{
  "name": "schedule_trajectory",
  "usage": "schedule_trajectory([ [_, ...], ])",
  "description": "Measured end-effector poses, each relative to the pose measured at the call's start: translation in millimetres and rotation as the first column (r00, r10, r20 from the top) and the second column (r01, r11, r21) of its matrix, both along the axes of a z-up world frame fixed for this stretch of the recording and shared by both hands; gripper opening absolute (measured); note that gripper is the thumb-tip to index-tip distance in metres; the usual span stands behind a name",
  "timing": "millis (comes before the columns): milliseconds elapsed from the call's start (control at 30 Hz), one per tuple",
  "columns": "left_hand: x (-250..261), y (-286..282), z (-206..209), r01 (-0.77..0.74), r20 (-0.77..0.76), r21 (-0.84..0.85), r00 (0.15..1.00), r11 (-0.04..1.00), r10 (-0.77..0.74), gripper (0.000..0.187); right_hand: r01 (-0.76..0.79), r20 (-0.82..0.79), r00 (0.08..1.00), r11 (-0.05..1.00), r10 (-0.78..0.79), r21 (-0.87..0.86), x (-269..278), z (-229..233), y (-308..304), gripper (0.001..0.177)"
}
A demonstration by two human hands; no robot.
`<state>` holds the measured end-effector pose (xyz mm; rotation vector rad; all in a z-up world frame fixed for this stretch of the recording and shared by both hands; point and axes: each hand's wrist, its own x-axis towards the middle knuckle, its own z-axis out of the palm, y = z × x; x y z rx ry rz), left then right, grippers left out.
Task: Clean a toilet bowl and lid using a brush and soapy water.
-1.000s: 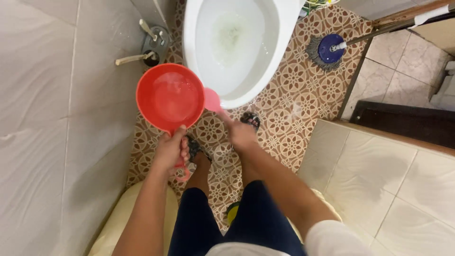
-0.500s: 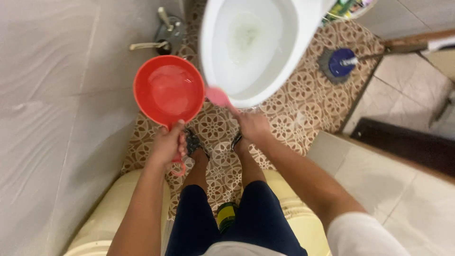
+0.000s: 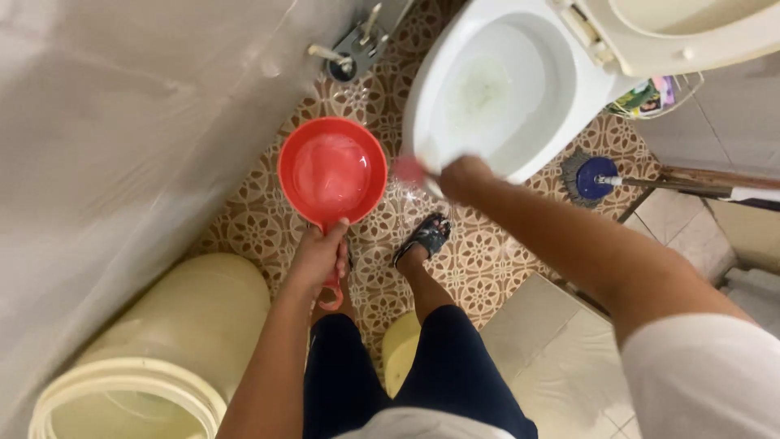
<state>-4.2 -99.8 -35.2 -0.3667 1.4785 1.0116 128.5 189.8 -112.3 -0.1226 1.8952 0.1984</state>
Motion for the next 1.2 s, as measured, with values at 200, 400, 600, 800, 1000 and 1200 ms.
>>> schedule_trajectory([
  [200,3.2,-6.1,18.1,0.008,-0.009,-0.038,1.000,0.999,-0.009,0.037,0.161,-0.096,0.984,0.979,-0.150,0.124,-47.3,-5.6,-11.3,0.070],
  [400,-4.7,-7.1,18.2,0.024,-0.003,-0.013,1.000,1.000,-0.024,0.034,-0.106,0.088,0.991,0.991,0.099,0.079,110.5,-23.6,-38.4,0.077],
  [600,-8.4,20.4,4.3,0.132,-0.081,0.031,0.988,0.991,-0.130,0.034,0.374,-0.149,0.917,0.927,-0.369,0.003,13.9,-0.5,-44.0,0.082],
  [800,-2.8,29.2,-7.9,0.276,-0.100,-0.038,0.955,0.960,-0.279,0.045,0.565,-0.221,0.781,0.811,-0.584,-0.148,87.5,17.4,-55.0,0.073],
  [1000,10.7,72.5,18.5,0.259,-0.059,-0.055,0.963,0.964,-0.262,0.025,0.927,-0.262,0.373,0.371,-0.890,0.060,276.1,-48.9,-54.1,0.046],
  [1200,32.8,85.5,2.9,0.284,-0.060,-0.028,0.957,0.959,-0.285,0.028,0.208,0.018,-0.964,-0.795,-0.265,-0.570,291.0,-59.0,-41.2,0.041],
])
